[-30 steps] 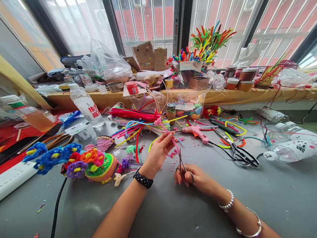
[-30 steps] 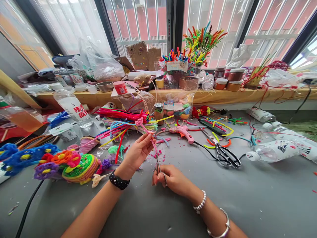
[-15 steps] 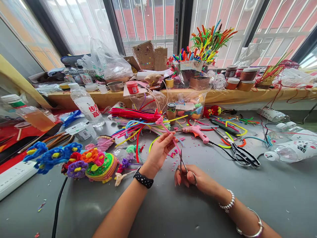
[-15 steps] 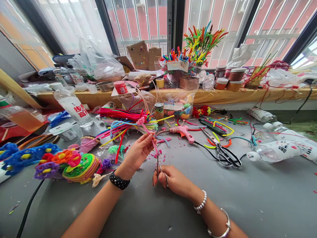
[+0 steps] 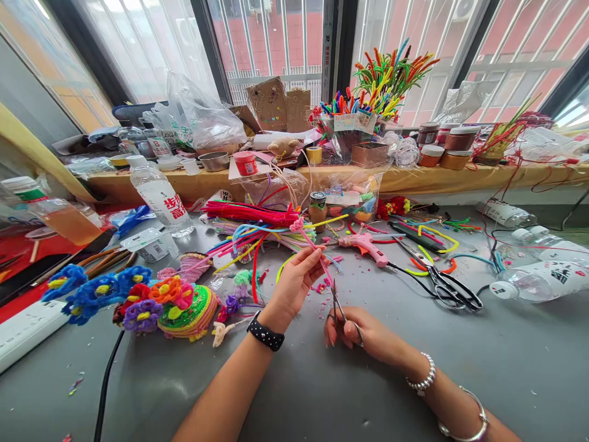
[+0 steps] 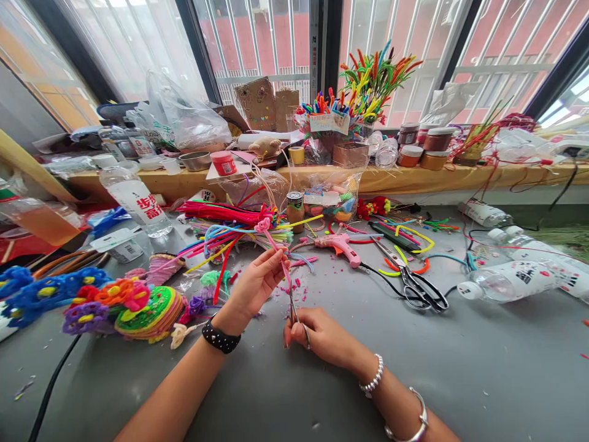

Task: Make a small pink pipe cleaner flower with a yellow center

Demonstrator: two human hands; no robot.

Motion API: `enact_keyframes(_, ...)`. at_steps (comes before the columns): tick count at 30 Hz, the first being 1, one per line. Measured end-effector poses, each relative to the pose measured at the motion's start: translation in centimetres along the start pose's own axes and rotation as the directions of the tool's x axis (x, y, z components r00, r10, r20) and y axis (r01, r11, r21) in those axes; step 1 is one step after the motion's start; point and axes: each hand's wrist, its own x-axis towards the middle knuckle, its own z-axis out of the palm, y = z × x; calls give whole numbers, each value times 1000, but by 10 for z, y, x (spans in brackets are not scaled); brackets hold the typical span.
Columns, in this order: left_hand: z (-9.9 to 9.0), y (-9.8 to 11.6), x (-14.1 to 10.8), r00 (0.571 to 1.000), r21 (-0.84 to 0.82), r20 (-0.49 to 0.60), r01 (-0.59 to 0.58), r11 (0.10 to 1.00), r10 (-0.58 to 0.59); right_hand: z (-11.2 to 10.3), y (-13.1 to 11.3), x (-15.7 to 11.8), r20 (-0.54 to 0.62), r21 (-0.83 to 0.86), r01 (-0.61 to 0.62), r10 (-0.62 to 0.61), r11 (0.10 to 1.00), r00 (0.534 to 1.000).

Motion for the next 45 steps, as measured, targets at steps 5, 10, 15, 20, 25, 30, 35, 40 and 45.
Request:
enact_keyframes(5,0,1,0,1000,-10,11,-6,1000,6,1,-3,1,-9,33,-7,7,999,1000)
enact_keyframes(10,-1,2,0,1000,-6,5,-28,1000,28,2,-1,3,-38,68,9,-7,998,999)
enact_keyframes(15,-1,3,1,999,-20,-13,-31,999,31,2,2,3,-76,40,-8,11,999,997)
enact_keyframes(20,-1,5,1,999,-27,-17,-41,999,40,0,1,2,-114,-24,-56,53,998,992)
enact_keyframes(25,-1,5,2,998,-33,-35,-47,998,46,-1,-1,2,-127,-85,-83,72,993,989)
enact_keyframes(30,-2,5,2,998,-41,-35,-63,997,61,-2,2,2,-147,-107,-92,76,990,986)
enact_keyframes(35,-3,6,1,999,6,11,-49,999,49,-2,3,4,-155,-88,-103,89,991,984)
enact_keyframes(40,-4,6,1,998,65,51,-41,997,38,-3,2,4,-173,-113,-122,102,986,980)
enact_keyframes(45,-5,5,2,998,86,20,-53,995,52,-3,5,3,-174,-113,-131,110,985,979)
